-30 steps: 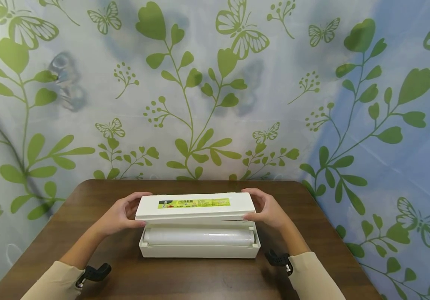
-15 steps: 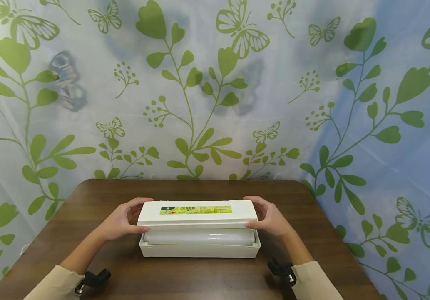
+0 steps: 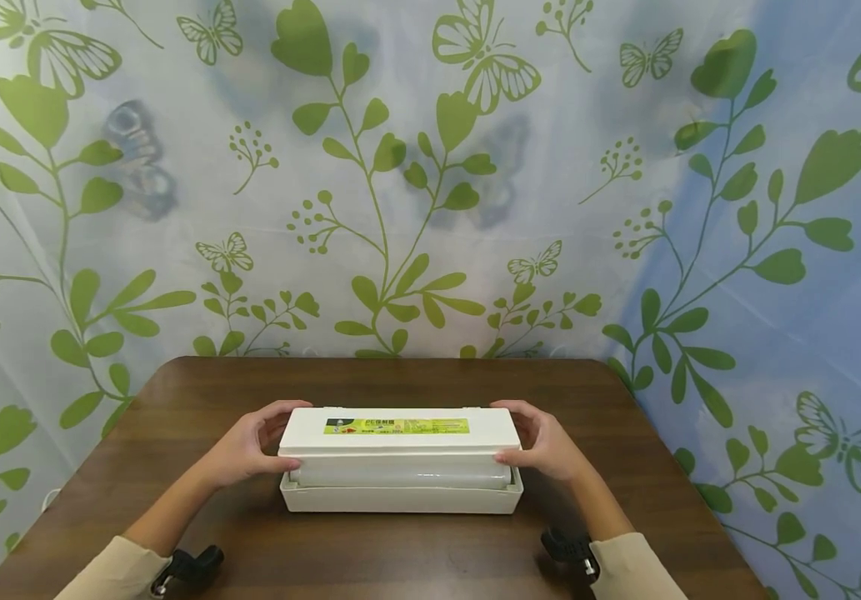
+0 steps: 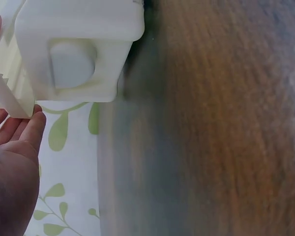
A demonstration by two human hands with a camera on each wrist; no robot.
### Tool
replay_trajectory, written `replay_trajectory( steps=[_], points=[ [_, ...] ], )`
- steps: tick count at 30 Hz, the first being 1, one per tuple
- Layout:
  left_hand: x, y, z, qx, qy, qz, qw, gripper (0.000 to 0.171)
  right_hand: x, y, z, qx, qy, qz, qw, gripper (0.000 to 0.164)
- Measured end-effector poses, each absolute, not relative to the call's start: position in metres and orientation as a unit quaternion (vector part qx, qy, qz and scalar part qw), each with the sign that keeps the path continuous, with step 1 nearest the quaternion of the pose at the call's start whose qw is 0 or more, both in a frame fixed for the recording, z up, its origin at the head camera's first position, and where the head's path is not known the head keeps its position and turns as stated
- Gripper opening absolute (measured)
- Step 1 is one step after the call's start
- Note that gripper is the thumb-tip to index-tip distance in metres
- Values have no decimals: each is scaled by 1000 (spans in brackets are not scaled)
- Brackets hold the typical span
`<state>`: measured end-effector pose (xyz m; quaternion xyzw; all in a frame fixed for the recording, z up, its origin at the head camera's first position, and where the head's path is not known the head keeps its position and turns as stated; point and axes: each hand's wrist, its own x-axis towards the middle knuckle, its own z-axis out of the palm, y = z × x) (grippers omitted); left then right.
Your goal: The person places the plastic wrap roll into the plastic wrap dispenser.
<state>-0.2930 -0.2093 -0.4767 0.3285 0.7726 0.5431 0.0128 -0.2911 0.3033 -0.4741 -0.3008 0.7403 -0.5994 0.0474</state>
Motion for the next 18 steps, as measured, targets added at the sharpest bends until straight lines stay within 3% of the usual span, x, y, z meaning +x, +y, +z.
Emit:
replay_trajectory(
  steps=[18],
  points=[
    [-290, -209, -486, 315, 771, 552, 51, 82, -282, 305, -488, -296, 726, -616, 72, 72]
  ],
)
